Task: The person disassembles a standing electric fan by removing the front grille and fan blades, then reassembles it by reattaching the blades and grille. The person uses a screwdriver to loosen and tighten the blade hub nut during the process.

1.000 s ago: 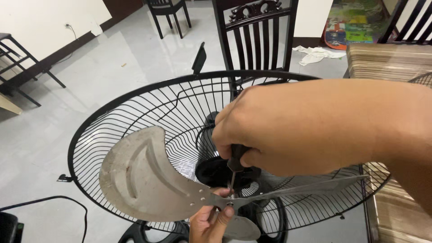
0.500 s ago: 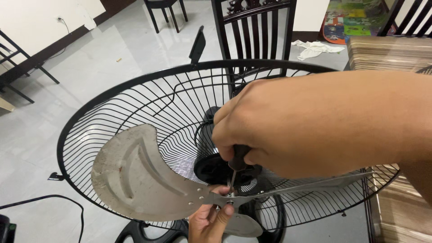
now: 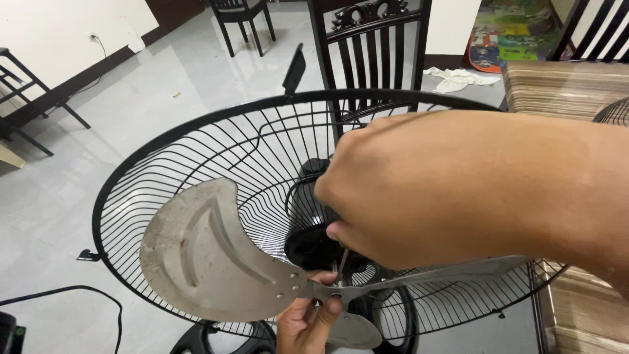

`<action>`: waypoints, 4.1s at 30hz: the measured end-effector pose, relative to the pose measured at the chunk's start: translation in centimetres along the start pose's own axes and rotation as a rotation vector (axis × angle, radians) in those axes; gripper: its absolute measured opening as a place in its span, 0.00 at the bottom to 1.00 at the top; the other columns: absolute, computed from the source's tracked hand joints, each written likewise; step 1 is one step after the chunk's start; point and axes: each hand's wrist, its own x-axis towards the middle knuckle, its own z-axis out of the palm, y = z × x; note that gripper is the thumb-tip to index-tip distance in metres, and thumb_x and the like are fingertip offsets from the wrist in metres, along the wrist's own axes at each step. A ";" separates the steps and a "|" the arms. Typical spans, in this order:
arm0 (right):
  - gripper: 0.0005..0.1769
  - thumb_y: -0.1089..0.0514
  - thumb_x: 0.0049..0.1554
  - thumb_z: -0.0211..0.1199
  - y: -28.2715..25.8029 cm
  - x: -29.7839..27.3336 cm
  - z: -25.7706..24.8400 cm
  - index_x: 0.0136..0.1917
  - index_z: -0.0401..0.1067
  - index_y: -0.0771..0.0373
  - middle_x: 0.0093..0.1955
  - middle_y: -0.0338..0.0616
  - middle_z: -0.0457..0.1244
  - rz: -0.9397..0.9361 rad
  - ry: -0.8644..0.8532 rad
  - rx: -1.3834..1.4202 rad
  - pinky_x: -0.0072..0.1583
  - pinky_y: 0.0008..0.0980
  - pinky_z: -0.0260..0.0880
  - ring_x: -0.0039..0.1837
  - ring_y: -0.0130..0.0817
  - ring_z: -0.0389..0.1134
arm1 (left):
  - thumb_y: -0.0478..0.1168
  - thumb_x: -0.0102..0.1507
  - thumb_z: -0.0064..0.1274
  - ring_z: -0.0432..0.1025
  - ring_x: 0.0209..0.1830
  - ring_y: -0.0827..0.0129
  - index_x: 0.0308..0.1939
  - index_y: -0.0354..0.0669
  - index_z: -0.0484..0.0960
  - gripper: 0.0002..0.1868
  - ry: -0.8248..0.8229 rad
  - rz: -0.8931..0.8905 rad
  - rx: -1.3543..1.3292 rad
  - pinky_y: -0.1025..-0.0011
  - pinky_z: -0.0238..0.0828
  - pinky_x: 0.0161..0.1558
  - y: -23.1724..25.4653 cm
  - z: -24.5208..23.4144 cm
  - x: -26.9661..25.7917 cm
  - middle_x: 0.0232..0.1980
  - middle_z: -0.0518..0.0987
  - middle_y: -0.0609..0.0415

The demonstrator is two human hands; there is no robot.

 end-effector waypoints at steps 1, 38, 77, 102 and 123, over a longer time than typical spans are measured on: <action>0.23 0.39 0.61 0.57 -0.1 -0.2 -0.2 0.40 0.77 0.59 0.41 0.44 0.69 -0.067 0.050 -0.016 0.51 0.40 0.74 0.46 0.43 0.72 | 0.37 0.62 0.63 0.73 0.50 0.69 0.55 0.27 0.81 0.20 0.000 0.013 0.019 0.70 0.70 0.53 0.2 0.1 0.0 0.54 0.78 0.48; 0.18 0.43 0.54 0.67 -3.4 -2.0 -0.2 0.46 0.78 0.58 0.46 0.41 0.69 0.019 0.083 0.053 0.53 0.40 0.71 0.51 0.40 0.71 | 0.38 0.63 0.60 0.70 0.37 0.81 0.57 0.38 0.83 0.19 0.075 -0.148 0.031 0.80 0.68 0.41 2.3 2.2 0.2 0.40 0.82 0.60; 0.29 0.35 0.46 0.74 -4.1 -2.3 0.1 0.36 0.80 0.65 0.37 0.49 0.70 -0.004 0.173 -0.155 0.52 0.43 0.72 0.47 0.47 0.72 | 0.46 0.63 0.59 0.67 0.34 0.79 0.57 0.42 0.85 0.20 0.106 -0.242 0.140 0.78 0.66 0.38 5.0 3.1 -0.4 0.37 0.79 0.61; 0.08 0.55 0.43 0.71 -2.1 -0.5 -0.9 0.36 0.79 0.60 0.41 0.45 0.70 -0.353 0.142 -0.062 0.50 0.39 0.74 0.47 0.41 0.73 | 0.31 0.60 0.63 0.77 0.49 0.69 0.54 0.31 0.84 0.17 0.077 0.030 0.074 0.72 0.71 0.50 -2.5 0.3 -1.9 0.51 0.85 0.48; 0.25 0.46 0.54 0.66 -2.6 -0.4 -1.5 0.40 0.73 0.76 0.40 0.61 0.67 -0.058 -0.172 0.036 0.47 0.39 0.76 0.41 0.49 0.73 | 0.37 0.62 0.65 0.75 0.46 0.73 0.56 0.31 0.84 0.20 0.029 -0.067 0.022 0.73 0.70 0.51 -0.3 1.0 -1.6 0.48 0.84 0.51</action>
